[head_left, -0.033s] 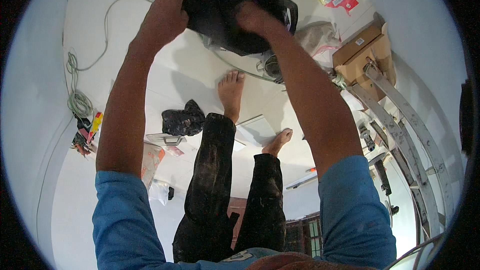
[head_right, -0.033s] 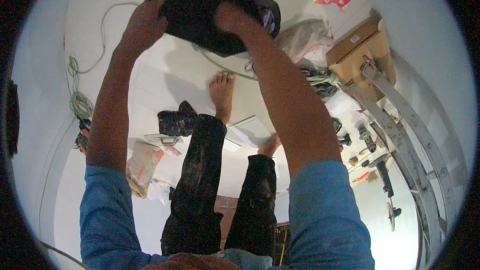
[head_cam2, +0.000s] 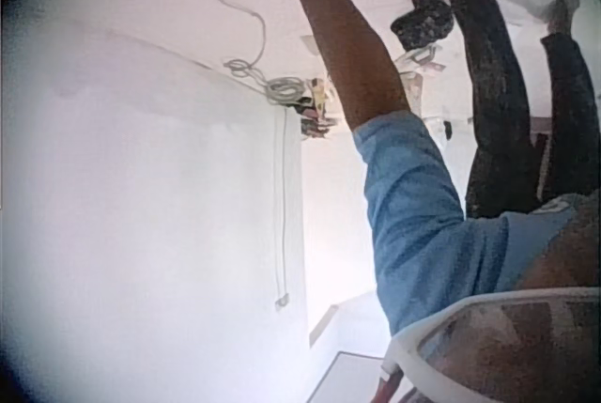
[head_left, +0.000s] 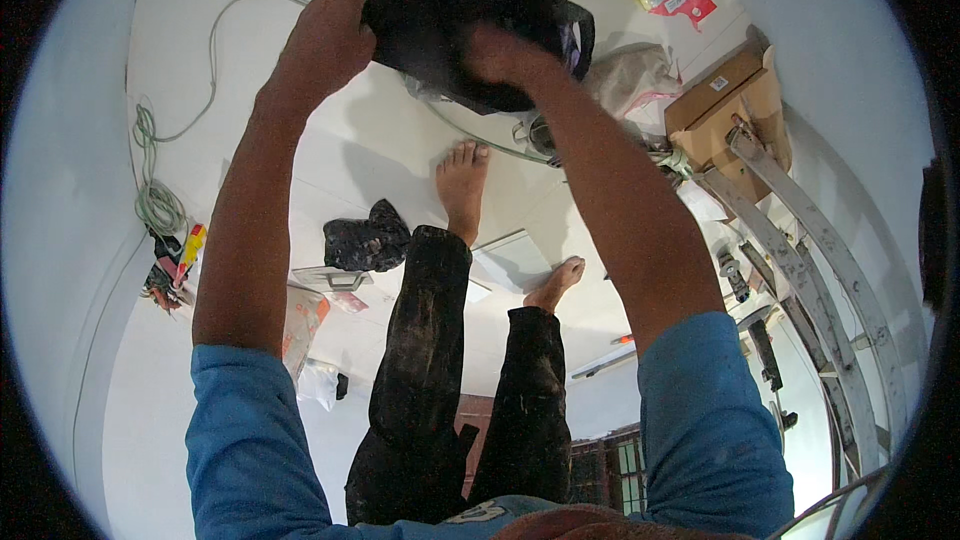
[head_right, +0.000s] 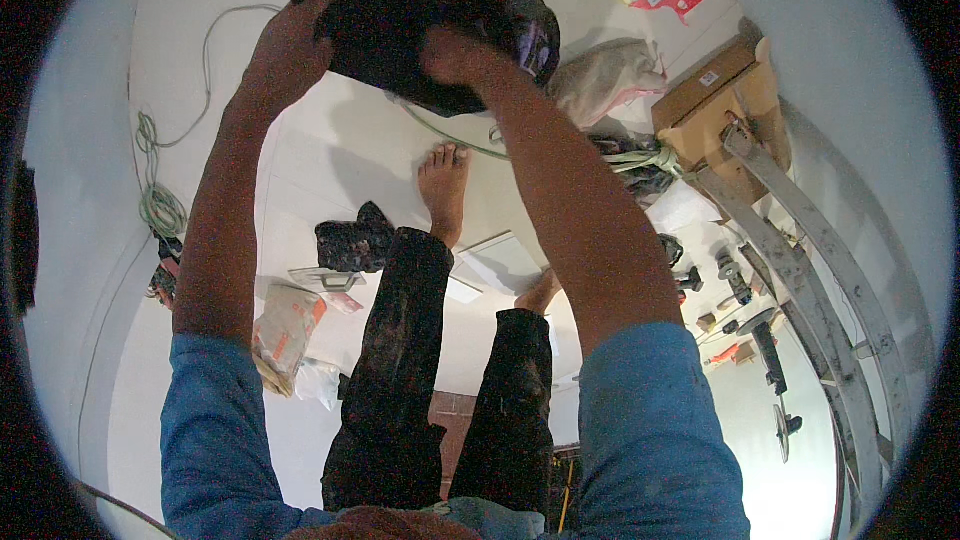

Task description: The person uses an angle grinder to cut a large ceramic tile leaning against a wall. After cutting, the person walks across the room and rummages through a bag and a bucket of tools.

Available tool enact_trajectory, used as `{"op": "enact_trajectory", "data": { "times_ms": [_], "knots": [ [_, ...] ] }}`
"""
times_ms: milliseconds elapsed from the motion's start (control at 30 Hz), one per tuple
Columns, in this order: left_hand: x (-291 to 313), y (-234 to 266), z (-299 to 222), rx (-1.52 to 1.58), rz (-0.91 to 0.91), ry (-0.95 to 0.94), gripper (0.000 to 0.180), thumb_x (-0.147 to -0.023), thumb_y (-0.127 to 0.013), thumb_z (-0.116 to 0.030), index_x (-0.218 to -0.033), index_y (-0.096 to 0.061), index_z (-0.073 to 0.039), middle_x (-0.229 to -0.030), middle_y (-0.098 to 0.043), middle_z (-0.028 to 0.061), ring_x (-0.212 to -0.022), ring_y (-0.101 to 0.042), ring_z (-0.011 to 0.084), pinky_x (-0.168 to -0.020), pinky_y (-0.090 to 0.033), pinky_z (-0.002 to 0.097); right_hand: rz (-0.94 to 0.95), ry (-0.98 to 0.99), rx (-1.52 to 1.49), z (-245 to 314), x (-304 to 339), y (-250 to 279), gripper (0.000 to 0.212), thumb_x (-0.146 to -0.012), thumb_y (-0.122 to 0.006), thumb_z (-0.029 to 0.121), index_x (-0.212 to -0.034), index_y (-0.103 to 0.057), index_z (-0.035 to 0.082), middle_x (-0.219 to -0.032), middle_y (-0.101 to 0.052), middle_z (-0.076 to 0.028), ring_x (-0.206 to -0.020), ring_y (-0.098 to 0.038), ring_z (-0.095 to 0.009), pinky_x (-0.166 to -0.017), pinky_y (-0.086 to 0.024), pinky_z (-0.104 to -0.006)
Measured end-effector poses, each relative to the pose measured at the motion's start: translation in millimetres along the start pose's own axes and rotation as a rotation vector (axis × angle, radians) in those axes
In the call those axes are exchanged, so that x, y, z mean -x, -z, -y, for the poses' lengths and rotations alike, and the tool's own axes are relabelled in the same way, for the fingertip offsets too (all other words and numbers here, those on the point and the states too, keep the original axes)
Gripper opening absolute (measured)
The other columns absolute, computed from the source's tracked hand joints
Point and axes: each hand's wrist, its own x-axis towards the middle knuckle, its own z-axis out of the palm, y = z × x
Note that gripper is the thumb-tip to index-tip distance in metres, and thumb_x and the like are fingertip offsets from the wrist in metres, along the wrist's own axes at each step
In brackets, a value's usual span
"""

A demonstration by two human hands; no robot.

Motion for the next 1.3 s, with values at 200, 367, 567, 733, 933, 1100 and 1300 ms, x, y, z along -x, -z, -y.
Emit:
{"op": "enact_trajectory", "data": {
  "times_ms": [200, 367, 567, 733, 933, 1100, 1300],
  "knots": [
    [0, -4, -30, 0.000, -0.128, -0.015, 0.070, -0.083, -0.060, 0.005, -0.152, -0.055, -0.004, -0.123, -0.068, 0.0317, -0.112, -0.070, 0.0471, -0.102, -0.058, 0.0539, 0.443, 0.038, 0.062, 40, 27, -37, 0.038, -0.106, -0.057, 0.022, -0.135, -0.069, 0.000, -0.134, -0.072, -0.024, -0.121, -0.073, -0.037, -0.105, -0.058, -0.0497],
    [-8, -7, -23, -0.043, -0.197, -0.061, 0.078, -0.083, -0.061, 0.006, -0.159, -0.046, -0.007, -0.128, -0.066, 0.0327, -0.117, -0.067, 0.0509, -0.105, -0.056, 0.0571, 0.213, 0.086, 0.065, -17, 32, -34, 0.035, -0.103, -0.056, 0.017, -0.125, -0.073, -0.004, -0.122, -0.075, -0.027, -0.113, -0.075, -0.040, -0.101, -0.059, -0.0500],
    [3, -22, -70, 0.051, -0.199, -0.089, 0.090, -0.083, -0.062, 0.006, -0.166, -0.033, -0.008, -0.143, -0.052, 0.0394, -0.123, -0.061, 0.0584, -0.109, -0.054, 0.0591, 0.182, -0.157, 0.109, -43, 91, 32, 0.038, -0.099, -0.059, 0.017, -0.125, -0.070, -0.008, -0.124, -0.072, -0.032, -0.117, -0.073, -0.042, -0.106, -0.057, -0.0498],
    [8, 0, -117, 0.132, -0.067, -0.060, 0.096, -0.081, -0.062, 0.006, -0.168, -0.025, -0.005, -0.148, -0.046, 0.0423, -0.124, -0.061, 0.0585, -0.109, -0.054, 0.0593, -0.228, -0.188, -0.022, -80, 129, 31, 0.064, -0.098, -0.064, 0.024, -0.156, -0.049, 0.001, -0.154, -0.055, -0.030, -0.143, -0.055, -0.044, -0.124, -0.042, -0.0519],
    [0, -11, -136, 0.113, -0.063, -0.103, 0.101, -0.078, -0.059, 0.007, -0.170, -0.021, -0.008, -0.151, -0.045, 0.0427, -0.123, -0.061, 0.0595, -0.108, -0.055, 0.0591, -0.314, -0.142, -0.155, -127, 108, 38, 0.071, -0.093, -0.069, 0.015, -0.159, -0.045, 0.003, -0.153, -0.057, -0.029, -0.143, -0.054, -0.045, -0.124, -0.041, -0.0485],
    [-15, -30, -131, 0.131, -0.142, -0.220, 0.077, -0.082, -0.059, 0.007, -0.157, -0.051, -0.008, -0.132, -0.064, 0.0348, -0.118, -0.069, 0.0502, -0.103, -0.058, 0.0548, -0.684, 0.086, -0.723, -102, 51, 28, 0.051, -0.095, -0.069, 0.014, -0.144, -0.062, 0.005, -0.143, -0.067, -0.024, -0.133, -0.064, -0.043, -0.114, -0.050, -0.0467],
    [-27, -5, -130, 0.224, -0.208, -0.245, 0.074, -0.077, -0.058, 0.006, -0.146, -0.065, -0.020, -0.143, -0.062, 0.0280, -0.121, -0.069, 0.0465, -0.107, -0.056, 0.0536, -0.680, -0.237, -0.342, -83, 5, 3, 0.030, -0.099, -0.065, 0.016, -0.126, -0.076, 0.007, -0.136, -0.070, -0.024, -0.116, -0.072, -0.044, -0.100, -0.059, -0.0494]
  ]
}}
